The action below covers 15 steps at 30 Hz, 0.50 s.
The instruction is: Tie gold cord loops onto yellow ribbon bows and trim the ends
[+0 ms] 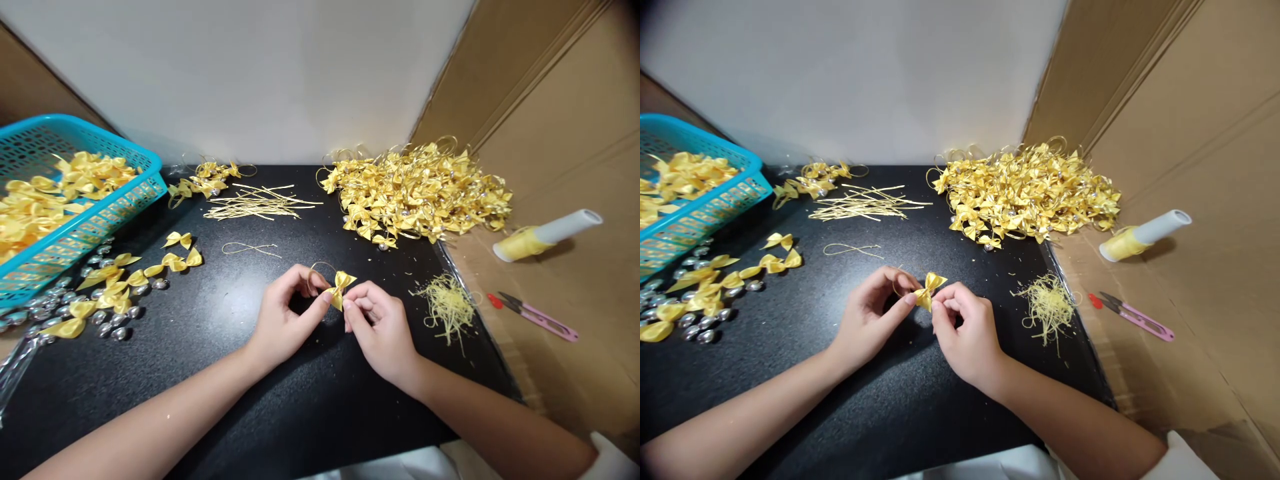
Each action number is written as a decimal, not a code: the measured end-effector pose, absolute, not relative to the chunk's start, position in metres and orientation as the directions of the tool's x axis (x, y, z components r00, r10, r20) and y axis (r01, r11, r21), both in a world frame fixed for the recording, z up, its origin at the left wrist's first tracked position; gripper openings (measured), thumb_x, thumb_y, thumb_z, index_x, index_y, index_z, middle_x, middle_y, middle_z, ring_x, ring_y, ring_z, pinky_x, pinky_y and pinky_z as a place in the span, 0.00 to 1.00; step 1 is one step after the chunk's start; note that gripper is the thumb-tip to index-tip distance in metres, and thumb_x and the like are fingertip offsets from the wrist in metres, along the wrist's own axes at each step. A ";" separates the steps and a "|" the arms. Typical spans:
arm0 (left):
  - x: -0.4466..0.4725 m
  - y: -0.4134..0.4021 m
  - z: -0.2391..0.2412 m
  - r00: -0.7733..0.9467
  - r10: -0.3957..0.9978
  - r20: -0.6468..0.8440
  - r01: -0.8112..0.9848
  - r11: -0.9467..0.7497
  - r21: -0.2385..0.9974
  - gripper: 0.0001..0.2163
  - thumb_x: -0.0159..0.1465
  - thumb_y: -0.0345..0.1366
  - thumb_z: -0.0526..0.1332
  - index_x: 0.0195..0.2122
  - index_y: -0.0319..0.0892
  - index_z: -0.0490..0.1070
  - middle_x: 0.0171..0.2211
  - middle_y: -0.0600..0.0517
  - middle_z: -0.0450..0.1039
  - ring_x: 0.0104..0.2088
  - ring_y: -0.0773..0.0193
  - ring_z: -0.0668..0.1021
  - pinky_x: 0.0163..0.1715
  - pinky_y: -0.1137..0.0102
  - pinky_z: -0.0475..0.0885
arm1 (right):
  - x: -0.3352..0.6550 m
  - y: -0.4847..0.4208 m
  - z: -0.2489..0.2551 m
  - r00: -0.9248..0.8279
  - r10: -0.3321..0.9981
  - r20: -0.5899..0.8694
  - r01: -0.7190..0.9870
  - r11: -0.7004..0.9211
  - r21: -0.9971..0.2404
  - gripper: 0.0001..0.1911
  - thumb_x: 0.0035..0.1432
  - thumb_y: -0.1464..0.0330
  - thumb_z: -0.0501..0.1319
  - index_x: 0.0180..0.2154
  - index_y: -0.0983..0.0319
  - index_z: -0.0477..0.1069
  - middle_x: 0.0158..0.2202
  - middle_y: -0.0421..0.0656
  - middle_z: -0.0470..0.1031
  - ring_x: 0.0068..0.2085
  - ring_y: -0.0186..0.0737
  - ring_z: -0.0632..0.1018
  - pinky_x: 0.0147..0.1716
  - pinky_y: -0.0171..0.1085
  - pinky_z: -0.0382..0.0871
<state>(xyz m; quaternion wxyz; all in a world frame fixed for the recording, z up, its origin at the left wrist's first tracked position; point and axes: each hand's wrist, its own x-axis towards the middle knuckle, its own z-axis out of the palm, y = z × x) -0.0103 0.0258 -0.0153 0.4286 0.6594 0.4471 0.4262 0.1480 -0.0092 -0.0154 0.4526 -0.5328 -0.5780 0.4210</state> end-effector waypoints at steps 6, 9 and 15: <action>-0.015 0.029 -0.002 0.214 0.731 0.648 0.496 -0.653 0.572 0.17 0.52 0.30 0.68 0.42 0.47 0.68 0.44 0.48 0.67 0.43 0.58 0.71 0.41 0.64 0.68 | 0.149 -0.010 -0.017 -0.015 0.994 0.111 0.317 0.110 -0.942 0.06 0.60 0.70 0.56 0.29 0.60 0.64 0.18 0.35 0.67 0.20 0.31 0.70 0.22 0.32 0.63; -0.017 0.030 0.008 0.392 0.702 0.595 0.591 -0.688 0.421 0.06 0.55 0.32 0.66 0.33 0.45 0.73 0.41 0.48 0.70 0.42 0.56 0.72 0.44 0.61 0.66 | 0.149 -0.011 -0.017 -0.027 0.988 0.155 0.342 0.155 -0.927 0.06 0.60 0.71 0.56 0.29 0.61 0.65 0.19 0.35 0.68 0.20 0.31 0.71 0.23 0.32 0.63; -0.017 0.032 0.011 0.414 0.788 0.455 0.612 -0.611 0.502 0.03 0.58 0.34 0.63 0.32 0.44 0.75 0.40 0.48 0.73 0.42 0.55 0.73 0.43 0.61 0.65 | 0.148 -0.011 -0.016 -0.038 0.971 0.237 0.406 0.232 -0.884 0.06 0.59 0.73 0.56 0.29 0.60 0.65 0.19 0.35 0.67 0.20 0.30 0.70 0.22 0.30 0.63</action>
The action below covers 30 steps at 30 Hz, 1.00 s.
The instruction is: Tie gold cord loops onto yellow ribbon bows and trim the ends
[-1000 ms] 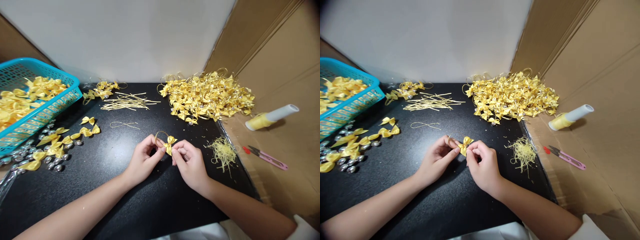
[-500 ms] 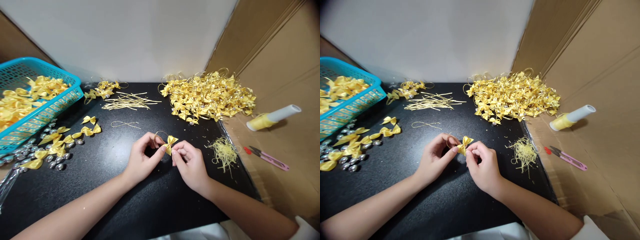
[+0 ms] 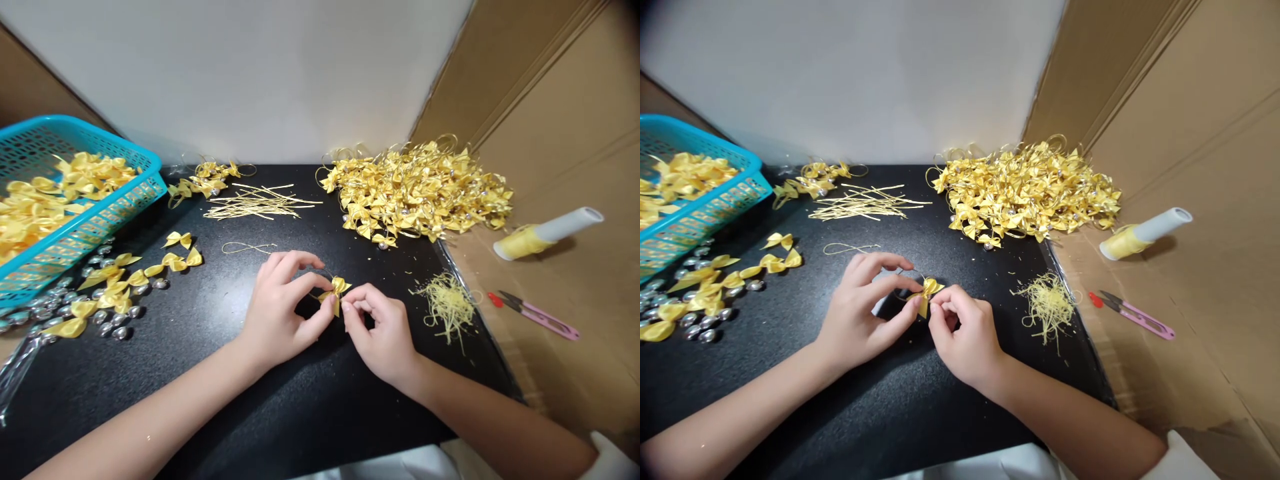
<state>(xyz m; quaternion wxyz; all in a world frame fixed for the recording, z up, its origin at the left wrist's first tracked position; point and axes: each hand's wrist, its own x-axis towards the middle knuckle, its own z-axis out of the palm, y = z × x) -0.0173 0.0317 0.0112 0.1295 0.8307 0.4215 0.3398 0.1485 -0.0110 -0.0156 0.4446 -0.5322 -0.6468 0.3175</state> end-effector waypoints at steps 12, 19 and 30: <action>-0.014 0.039 0.014 0.360 0.932 0.048 0.472 -0.226 0.852 0.09 0.60 0.34 0.58 0.24 0.42 0.72 0.33 0.51 0.72 0.37 0.60 0.75 0.41 0.65 0.68 | 0.148 -0.011 -0.016 -0.071 0.945 0.318 0.503 0.309 -0.807 0.06 0.58 0.74 0.56 0.28 0.60 0.66 0.20 0.35 0.67 0.20 0.29 0.69 0.22 0.29 0.63; -0.025 0.055 0.021 0.544 0.837 -0.054 0.446 -0.234 0.864 0.10 0.59 0.37 0.61 0.22 0.42 0.74 0.29 0.52 0.72 0.33 0.63 0.75 0.36 0.70 0.67 | 0.148 -0.013 -0.015 -0.136 0.924 0.356 0.509 0.374 -0.776 0.07 0.58 0.75 0.55 0.28 0.60 0.65 0.20 0.35 0.66 0.21 0.29 0.68 0.23 0.29 0.63; -0.037 0.068 0.026 0.705 0.685 -0.184 0.418 -0.193 0.888 0.10 0.59 0.36 0.62 0.22 0.42 0.76 0.27 0.53 0.73 0.29 0.65 0.74 0.30 0.73 0.68 | 0.149 -0.013 -0.014 -0.222 0.899 0.378 0.516 0.437 -0.737 0.07 0.58 0.75 0.55 0.29 0.59 0.67 0.20 0.35 0.67 0.21 0.30 0.69 0.23 0.30 0.64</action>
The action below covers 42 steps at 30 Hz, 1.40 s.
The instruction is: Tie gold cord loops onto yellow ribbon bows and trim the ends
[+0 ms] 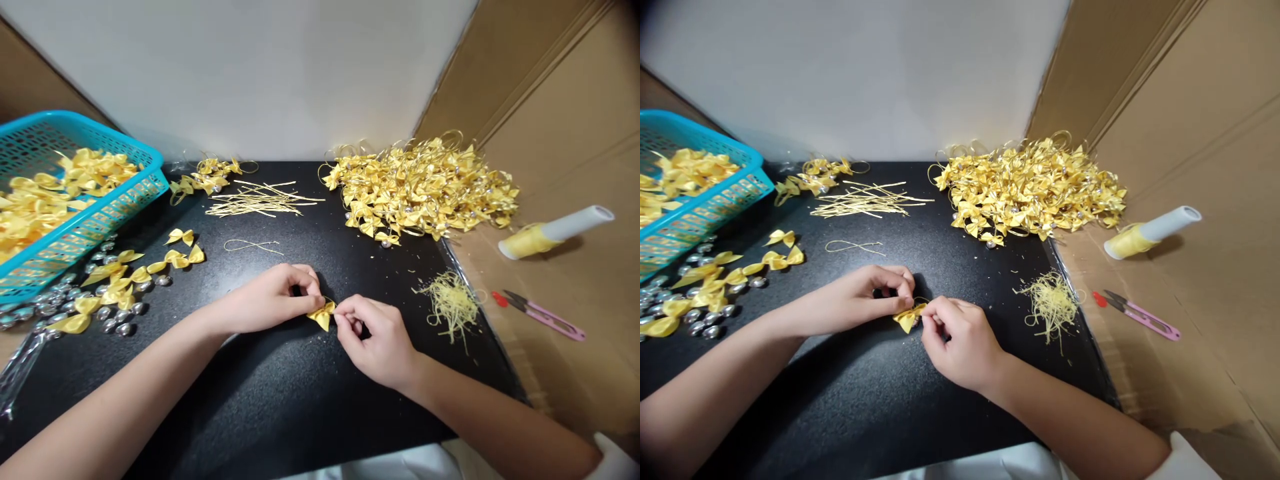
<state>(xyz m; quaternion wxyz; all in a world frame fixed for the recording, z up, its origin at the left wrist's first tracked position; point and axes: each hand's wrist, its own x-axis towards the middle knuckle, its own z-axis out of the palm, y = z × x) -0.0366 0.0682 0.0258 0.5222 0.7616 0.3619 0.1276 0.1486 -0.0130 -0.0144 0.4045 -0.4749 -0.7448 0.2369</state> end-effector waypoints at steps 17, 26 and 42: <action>-0.030 0.051 0.036 0.644 0.745 0.170 0.506 -0.583 0.636 0.10 0.66 0.36 0.57 0.28 0.41 0.71 0.34 0.51 0.71 0.36 0.63 0.71 0.37 0.69 0.65 | 0.149 -0.017 -0.017 -0.093 0.924 0.372 0.475 0.369 -0.799 0.06 0.59 0.75 0.56 0.30 0.60 0.65 0.21 0.36 0.70 0.21 0.30 0.72 0.24 0.29 0.65; -0.029 0.048 0.033 0.654 0.724 0.219 0.596 -0.672 0.440 0.09 0.67 0.34 0.55 0.32 0.40 0.71 0.36 0.48 0.71 0.36 0.60 0.70 0.37 0.64 0.64 | 0.147 -0.014 -0.018 -0.077 0.926 0.371 0.454 0.363 -0.813 0.06 0.59 0.75 0.56 0.29 0.61 0.65 0.19 0.35 0.69 0.19 0.29 0.72 0.23 0.28 0.65; -0.023 0.045 0.025 0.675 0.662 0.326 0.645 -0.744 0.174 0.10 0.68 0.35 0.55 0.31 0.40 0.70 0.33 0.49 0.72 0.33 0.60 0.69 0.32 0.66 0.61 | 0.145 -0.015 -0.017 -0.034 0.943 0.332 0.433 0.313 -0.845 0.07 0.58 0.75 0.56 0.29 0.61 0.64 0.18 0.35 0.70 0.19 0.29 0.73 0.23 0.28 0.64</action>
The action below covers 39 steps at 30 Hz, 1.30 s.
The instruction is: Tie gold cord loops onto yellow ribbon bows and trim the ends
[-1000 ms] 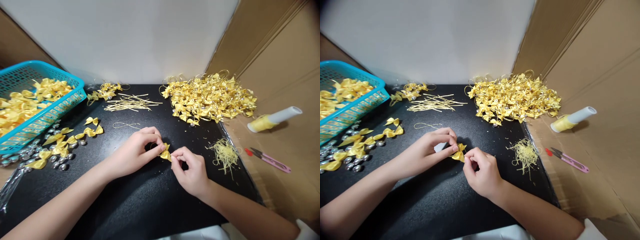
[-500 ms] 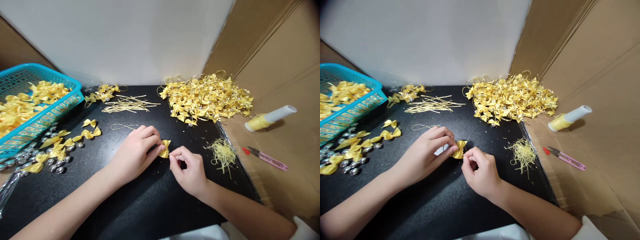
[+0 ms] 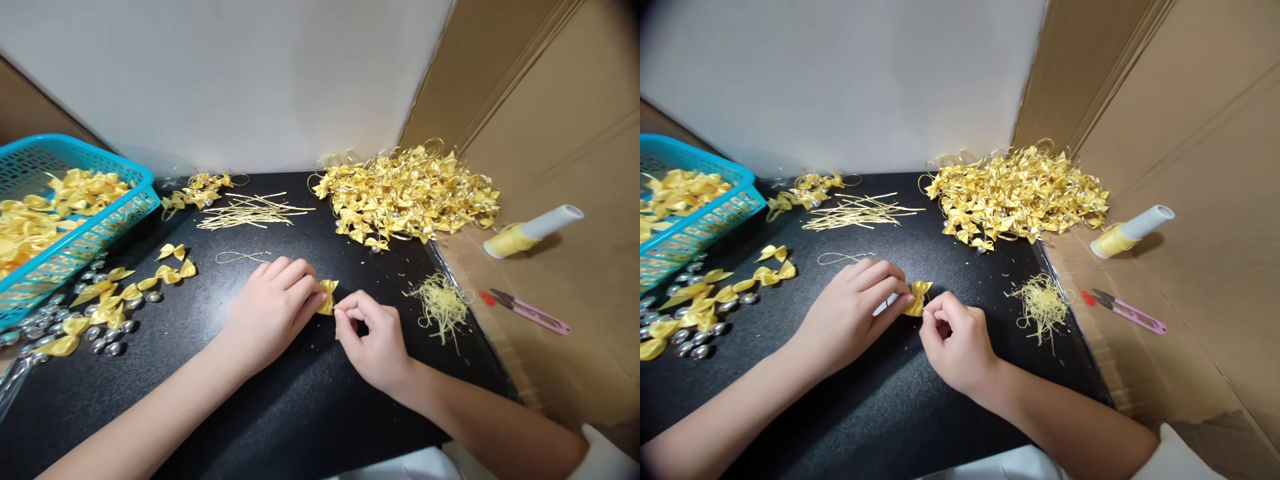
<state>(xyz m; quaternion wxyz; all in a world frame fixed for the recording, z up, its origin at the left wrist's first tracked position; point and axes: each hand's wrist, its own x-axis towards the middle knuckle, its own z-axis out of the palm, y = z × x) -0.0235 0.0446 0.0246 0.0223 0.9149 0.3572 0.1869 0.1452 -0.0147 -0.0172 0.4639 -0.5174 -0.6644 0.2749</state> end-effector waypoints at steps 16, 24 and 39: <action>-0.015 0.031 0.018 0.628 0.534 0.566 0.634 -0.773 0.027 0.05 0.65 0.30 0.60 0.30 0.41 0.69 0.30 0.52 0.74 0.32 0.61 0.70 0.32 0.66 0.62 | 0.143 -0.014 -0.017 0.007 0.952 0.306 0.404 0.277 -0.872 0.06 0.60 0.74 0.55 0.30 0.61 0.65 0.20 0.37 0.72 0.21 0.31 0.75 0.23 0.29 0.66; -0.009 0.020 0.013 0.141 0.989 0.034 0.289 -0.074 0.955 0.08 0.62 0.41 0.60 0.37 0.42 0.65 0.32 0.52 0.67 0.32 0.64 0.71 0.31 0.69 0.68 | 0.148 -0.011 -0.016 0.040 0.946 0.322 0.354 0.288 -0.890 0.04 0.62 0.73 0.56 0.34 0.60 0.66 0.24 0.38 0.77 0.25 0.33 0.79 0.28 0.30 0.71; 0.000 0.019 0.000 0.251 0.917 -0.310 -0.154 0.354 0.923 0.08 0.55 0.39 0.70 0.29 0.40 0.76 0.24 0.56 0.73 0.26 0.71 0.70 0.29 0.75 0.66 | 0.150 -0.007 -0.018 0.015 0.932 0.363 0.443 0.320 -0.837 0.04 0.61 0.73 0.58 0.33 0.61 0.71 0.27 0.40 0.77 0.28 0.35 0.79 0.29 0.32 0.73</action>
